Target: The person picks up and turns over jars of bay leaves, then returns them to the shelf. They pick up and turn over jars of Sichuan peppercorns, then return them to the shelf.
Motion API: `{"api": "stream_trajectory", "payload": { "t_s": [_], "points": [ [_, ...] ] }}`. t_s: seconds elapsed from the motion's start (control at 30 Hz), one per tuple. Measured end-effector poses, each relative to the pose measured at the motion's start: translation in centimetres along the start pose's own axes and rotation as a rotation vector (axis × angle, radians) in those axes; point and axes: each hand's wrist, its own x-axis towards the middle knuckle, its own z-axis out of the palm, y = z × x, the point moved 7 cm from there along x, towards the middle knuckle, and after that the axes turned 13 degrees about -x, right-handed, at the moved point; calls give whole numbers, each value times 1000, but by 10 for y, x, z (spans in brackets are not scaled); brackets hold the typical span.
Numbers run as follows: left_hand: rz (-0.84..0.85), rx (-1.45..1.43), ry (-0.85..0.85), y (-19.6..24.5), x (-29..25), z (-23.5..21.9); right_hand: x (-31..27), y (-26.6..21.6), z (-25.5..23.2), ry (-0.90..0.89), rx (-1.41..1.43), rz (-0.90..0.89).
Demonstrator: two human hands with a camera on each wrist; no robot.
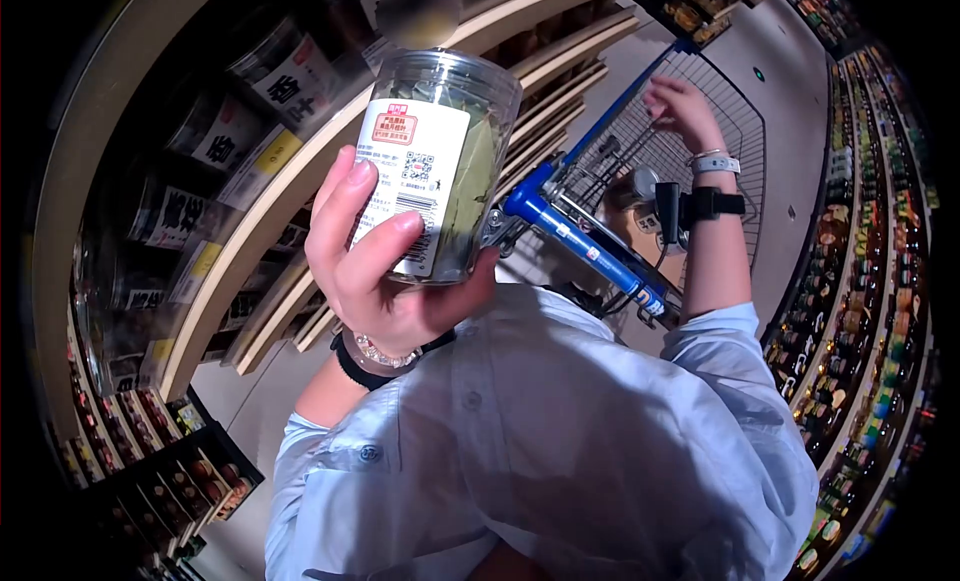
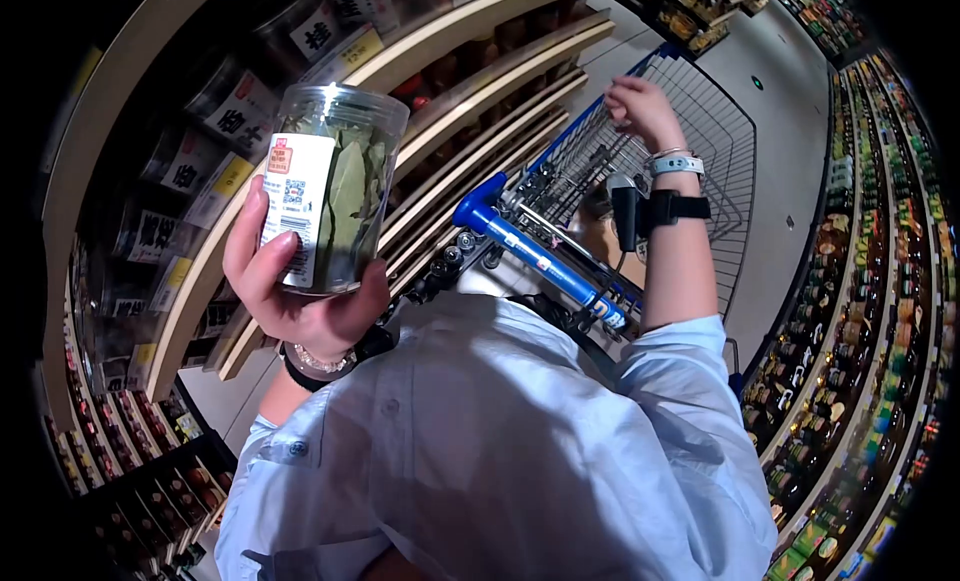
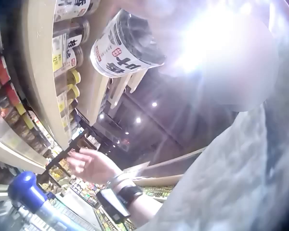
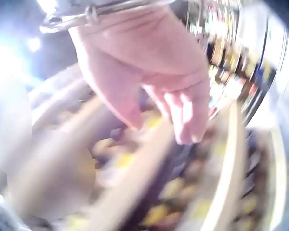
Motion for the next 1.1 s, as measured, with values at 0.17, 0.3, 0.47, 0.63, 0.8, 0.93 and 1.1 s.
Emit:
{"api": "stream_trajectory", "payload": {
  "t_s": [0.17, 0.3, 0.47, 0.63, 0.8, 0.93, 1.1],
  "points": [
    [66, -117, 59, -4, -3, 11, 24, 143, 10, -96, -954, 227],
    [87, -121, 17, -1, 1, 10, 10, 173, 46, -153, -1072, 247],
    [85, -130, 29, 2, -1, 7, 23, 182, 51, -18, -1186, 190],
    [179, -90, 75, 10, -3, -4, 19, 172, 63, -213, -1284, 290],
    [248, -52, 143, 13, -4, -14, 52, 131, 36, -83, -693, -85],
    [156, -4, 101, 13, -3, -17, -6, -5, 20, -29, -180, -312],
    [92, 12, 66, 4, 1, -14, -94, -116, 39, -132, 357, -593]
  ]
}}
